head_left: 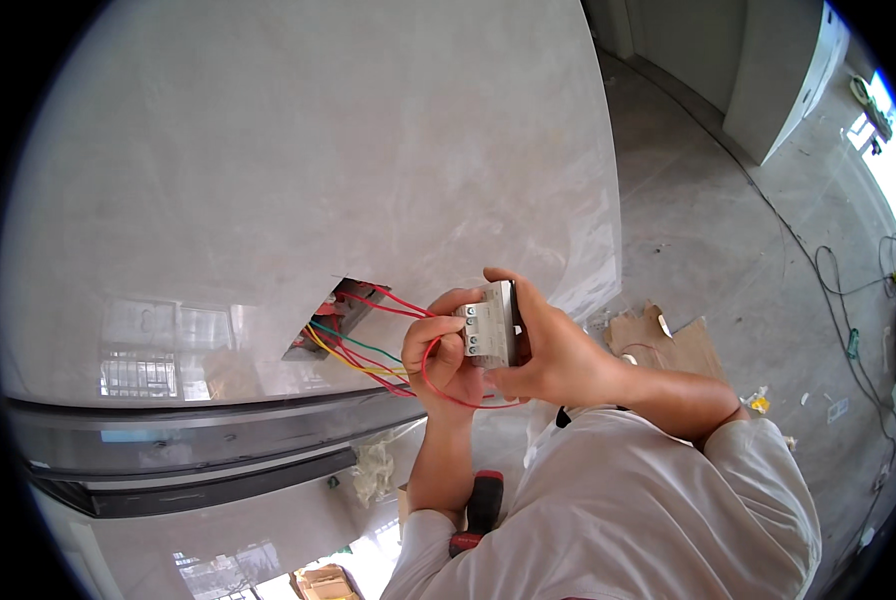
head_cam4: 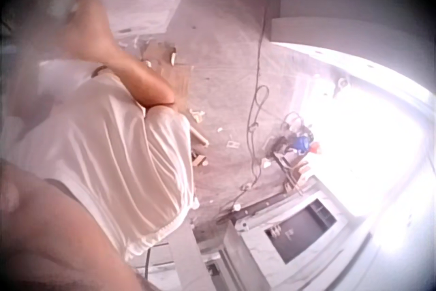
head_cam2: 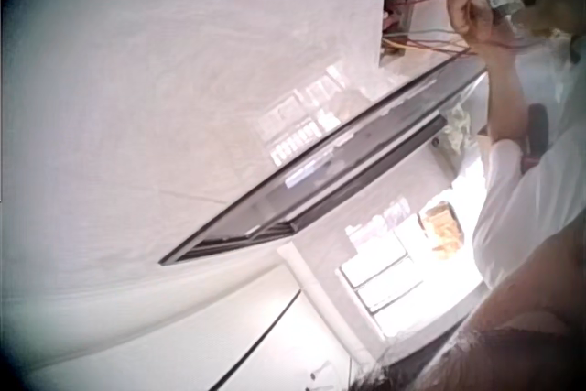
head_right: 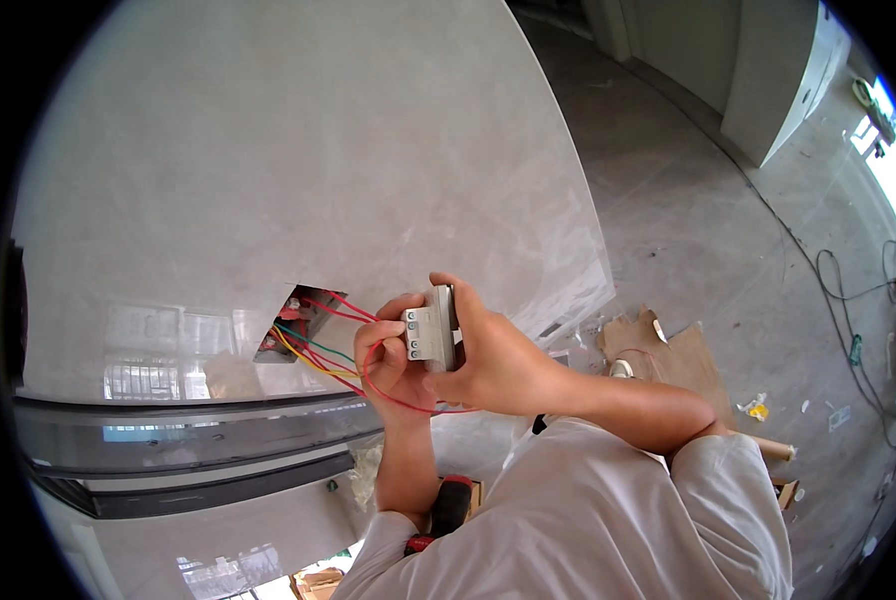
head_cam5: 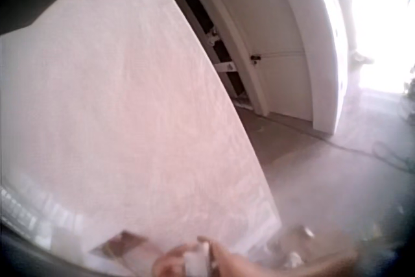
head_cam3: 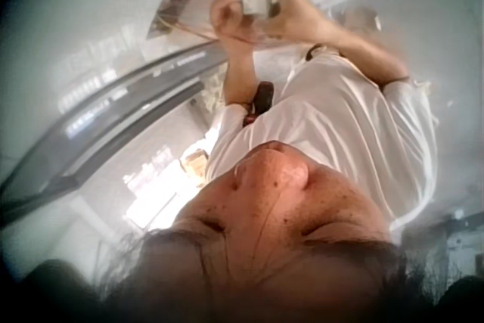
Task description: The person installs a wall electrical outlet by stripping and connecting multiple colored wires to the terminal screws. They use a cordless drill to tighten the screws and pliers to strip wire insulation, then tuck the wires into the wall cavity.
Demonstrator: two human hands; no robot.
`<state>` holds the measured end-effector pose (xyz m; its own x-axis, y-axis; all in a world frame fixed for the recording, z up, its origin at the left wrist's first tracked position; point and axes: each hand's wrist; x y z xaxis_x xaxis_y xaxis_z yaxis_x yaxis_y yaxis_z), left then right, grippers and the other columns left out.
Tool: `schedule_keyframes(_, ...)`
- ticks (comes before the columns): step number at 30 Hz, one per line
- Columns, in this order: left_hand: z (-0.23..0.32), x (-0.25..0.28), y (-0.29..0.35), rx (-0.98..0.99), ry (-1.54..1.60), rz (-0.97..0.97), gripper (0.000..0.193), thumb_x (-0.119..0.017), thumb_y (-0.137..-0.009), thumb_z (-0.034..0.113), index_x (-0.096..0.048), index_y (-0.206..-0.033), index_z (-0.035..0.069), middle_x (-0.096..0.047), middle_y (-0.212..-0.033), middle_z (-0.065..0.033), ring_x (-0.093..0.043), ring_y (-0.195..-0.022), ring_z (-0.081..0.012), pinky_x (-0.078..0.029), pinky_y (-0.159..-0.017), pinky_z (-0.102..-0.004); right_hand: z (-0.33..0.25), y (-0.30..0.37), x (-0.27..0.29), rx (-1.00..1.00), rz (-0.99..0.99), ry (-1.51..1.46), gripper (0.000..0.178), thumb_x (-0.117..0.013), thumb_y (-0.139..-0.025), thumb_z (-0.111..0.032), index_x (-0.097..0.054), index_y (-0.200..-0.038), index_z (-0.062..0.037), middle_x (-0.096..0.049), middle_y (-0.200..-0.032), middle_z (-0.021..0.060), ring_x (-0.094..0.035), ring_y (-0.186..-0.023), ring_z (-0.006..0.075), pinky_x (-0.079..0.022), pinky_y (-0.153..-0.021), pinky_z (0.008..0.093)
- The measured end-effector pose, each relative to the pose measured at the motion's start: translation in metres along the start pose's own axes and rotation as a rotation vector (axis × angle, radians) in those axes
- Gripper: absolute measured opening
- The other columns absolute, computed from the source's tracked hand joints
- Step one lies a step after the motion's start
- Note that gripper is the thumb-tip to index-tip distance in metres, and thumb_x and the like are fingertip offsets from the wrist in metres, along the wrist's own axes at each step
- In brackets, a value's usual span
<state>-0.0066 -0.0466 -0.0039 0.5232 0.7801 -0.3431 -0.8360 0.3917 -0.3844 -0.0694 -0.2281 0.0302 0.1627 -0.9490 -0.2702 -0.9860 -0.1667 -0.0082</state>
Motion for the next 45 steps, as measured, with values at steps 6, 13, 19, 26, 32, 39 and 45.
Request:
schedule_keyframes(6,0.001,0.000,-0.006,-0.161,-0.063,0.005,0.021,-0.070,-0.100,0.022,-0.069,-0.114,0.006,-0.065,-0.129,-0.0243,-0.066,-0.113,-0.0324,-0.056,-0.097,-0.0439,0.069,0.024,0.015,0.081,0.175,-0.208,0.069,-0.077,-0.091,-0.008,-0.039,-0.147,0.0025,-0.069,-0.111,0.0162,-0.069,-0.084,0.0149,-0.057,-0.072,0.0330)
schedule_keyframes(13,0.000,-0.004,-0.015,-0.234,-0.103,0.038,0.017,-0.071,-0.098,0.010,-0.073,-0.111,-0.001,-0.068,-0.123,-0.0247,-0.067,-0.110,-0.0295,-0.053,-0.094,-0.0386,0.099,0.063,-0.032,0.398,-0.717,0.429,0.061,-0.080,-0.078,-0.006,-0.059,-0.135,-0.0031,-0.054,-0.147,0.0183,-0.057,-0.129,0.0386,-0.050,-0.107,0.0473)
schedule_keyframes(19,0.002,-0.001,-0.019,-0.210,-0.175,0.048,0.015,-0.068,-0.095,-0.003,-0.074,-0.109,-0.001,-0.070,-0.121,-0.0220,-0.067,-0.110,-0.0257,-0.052,-0.096,-0.0369,0.115,0.047,-0.086,0.562,-1.053,0.423,0.051,-0.075,-0.075,-0.010,-0.059,-0.123,-0.0043,-0.055,-0.129,0.0163,-0.056,-0.120,0.0367,-0.046,-0.106,0.0450)
schedule_keyframes(26,0.015,-0.003,-0.027,-0.193,-0.233,0.039,0.014,-0.068,-0.095,-0.003,-0.073,-0.108,-0.002,-0.070,-0.121,-0.0210,-0.068,-0.108,-0.0250,-0.054,-0.092,-0.0348,0.136,0.052,-0.075,0.488,-0.994,0.307,0.043,-0.075,-0.075,-0.023,-0.063,-0.111,-0.0037,-0.064,-0.106,0.0162,-0.064,-0.101,0.0381,-0.052,-0.086,0.0464)
schedule_keyframes(32,0.024,0.011,-0.027,-0.110,-0.349,-0.058,0.012,-0.070,-0.093,-0.007,-0.074,-0.103,-0.001,-0.071,-0.118,-0.0191,-0.068,-0.103,-0.0220,-0.055,-0.083,-0.0317,0.153,0.077,0.024,0.205,-0.501,0.475,0.053,-0.077,-0.065,-0.012,-0.065,-0.115,-0.0032,-0.062,-0.098,0.0160,-0.064,-0.088,0.0396,-0.053,-0.078,0.0457)
schedule_keyframes(39,0.026,0.020,-0.018,-0.168,-0.361,-0.095,0.006,-0.074,-0.093,0.005,-0.073,-0.096,0.000,-0.074,-0.110,-0.0204,-0.069,-0.102,-0.0253,-0.055,-0.089,-0.0372,0.079,0.127,0.078,0.192,-0.127,0.376,0.046,-0.081,-0.082,-0.018,-0.067,-0.123,-0.0009,-0.070,-0.128,0.0134,-0.070,-0.111,0.0307,-0.055,-0.097,0.0431)
schedule_keyframes(45,0.022,0.019,-0.019,-0.162,-0.327,-0.115,0.007,-0.072,-0.094,-0.003,-0.073,-0.100,0.000,-0.074,-0.113,-0.0182,-0.068,-0.099,-0.0220,-0.054,-0.083,-0.0330,0.054,0.118,0.072,0.338,-0.019,0.621,0.032,-0.084,-0.080,-0.007,-0.072,-0.110,-0.0077,-0.073,-0.105,0.0090,-0.070,-0.091,0.0263,-0.056,-0.085,0.0330)
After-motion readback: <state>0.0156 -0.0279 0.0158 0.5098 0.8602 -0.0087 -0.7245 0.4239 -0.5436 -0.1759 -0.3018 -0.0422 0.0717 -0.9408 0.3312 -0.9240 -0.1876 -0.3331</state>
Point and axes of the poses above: each hand's wrist, its own y-axis away from the middle knuckle, its own x-axis out of the back of the hand, z = x × y
